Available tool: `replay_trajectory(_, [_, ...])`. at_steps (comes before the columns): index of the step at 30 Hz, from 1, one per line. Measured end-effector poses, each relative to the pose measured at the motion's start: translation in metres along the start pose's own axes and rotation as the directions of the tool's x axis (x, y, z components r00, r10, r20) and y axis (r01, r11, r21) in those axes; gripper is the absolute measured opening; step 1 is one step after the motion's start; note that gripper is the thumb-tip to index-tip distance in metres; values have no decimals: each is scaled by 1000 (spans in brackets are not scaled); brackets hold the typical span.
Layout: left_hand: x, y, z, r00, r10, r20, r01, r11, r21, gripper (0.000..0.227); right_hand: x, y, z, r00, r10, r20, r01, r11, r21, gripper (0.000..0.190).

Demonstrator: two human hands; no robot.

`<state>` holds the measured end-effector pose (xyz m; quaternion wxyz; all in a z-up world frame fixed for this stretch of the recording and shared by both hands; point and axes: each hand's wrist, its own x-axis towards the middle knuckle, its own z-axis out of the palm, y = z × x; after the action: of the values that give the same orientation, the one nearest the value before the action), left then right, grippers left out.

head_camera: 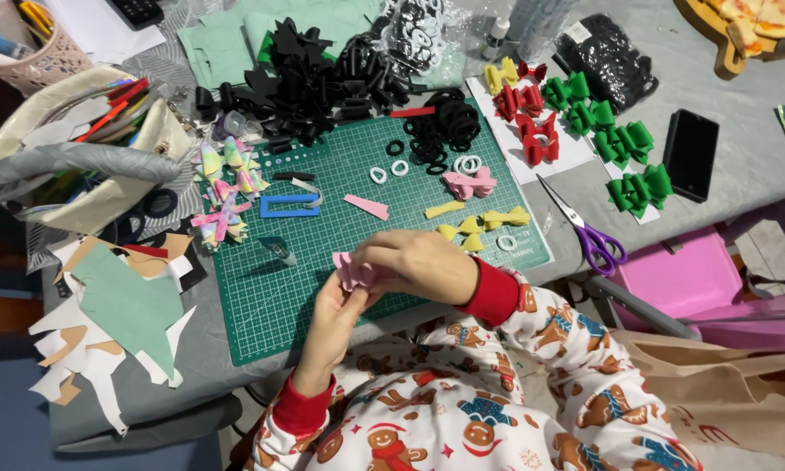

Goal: Assembling decorative bows and butterfly shapes from pre-cut craft materials on a workspace.

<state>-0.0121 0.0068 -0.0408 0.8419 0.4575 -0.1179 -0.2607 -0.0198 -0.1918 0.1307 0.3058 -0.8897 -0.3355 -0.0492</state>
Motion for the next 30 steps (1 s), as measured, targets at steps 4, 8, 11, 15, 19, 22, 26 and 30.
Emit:
replay_trajectory(4, [1, 12, 7, 1000, 9, -20, -7, 995, 102, 28, -6, -6, 2, 998, 40, -57, -44, 997, -66, 31])
replay_trajectory(8, [-1, 19, 11, 998, 61, -9, -59, 983, 171, 27, -9, -11, 1, 994, 75, -76, -80, 994, -70, 30])
replay_trajectory(11, [-2, 18, 9, 993, 117, -28, -105, 956, 274, 28, -12, -11, -2, 989, 116, -86, -114, 993, 35, 31])
replay_trajectory(15, [-6, 24, 9, 988, 138, -76, -106, 939, 326, 29, -19, -4, -3, 972, 6, -234, 37, 984, 176, 33])
replay_trajectory(19, [-16, 43, 17, 989, 132, -63, -107, 947, 304, 33, -32, 1, 4, 939, 225, -259, -144, 944, 298, 38])
replay_trajectory(22, [-21, 56, 20, 984, 178, -14, -167, 947, 276, 28, -43, 9, 11, 877, 351, -329, -194, 884, 425, 39])
replay_trajectory(26, [-32, 72, 15, 991, 135, -20, -116, 908, 401, 28, -53, 20, 27, 781, 534, -325, -293, 772, 564, 43])
replay_trajectory(30, [-37, 101, 31, 955, 287, 72, -224, 544, 808, 27, -50, 26, 33, 772, 544, -329, -296, 766, 571, 46])
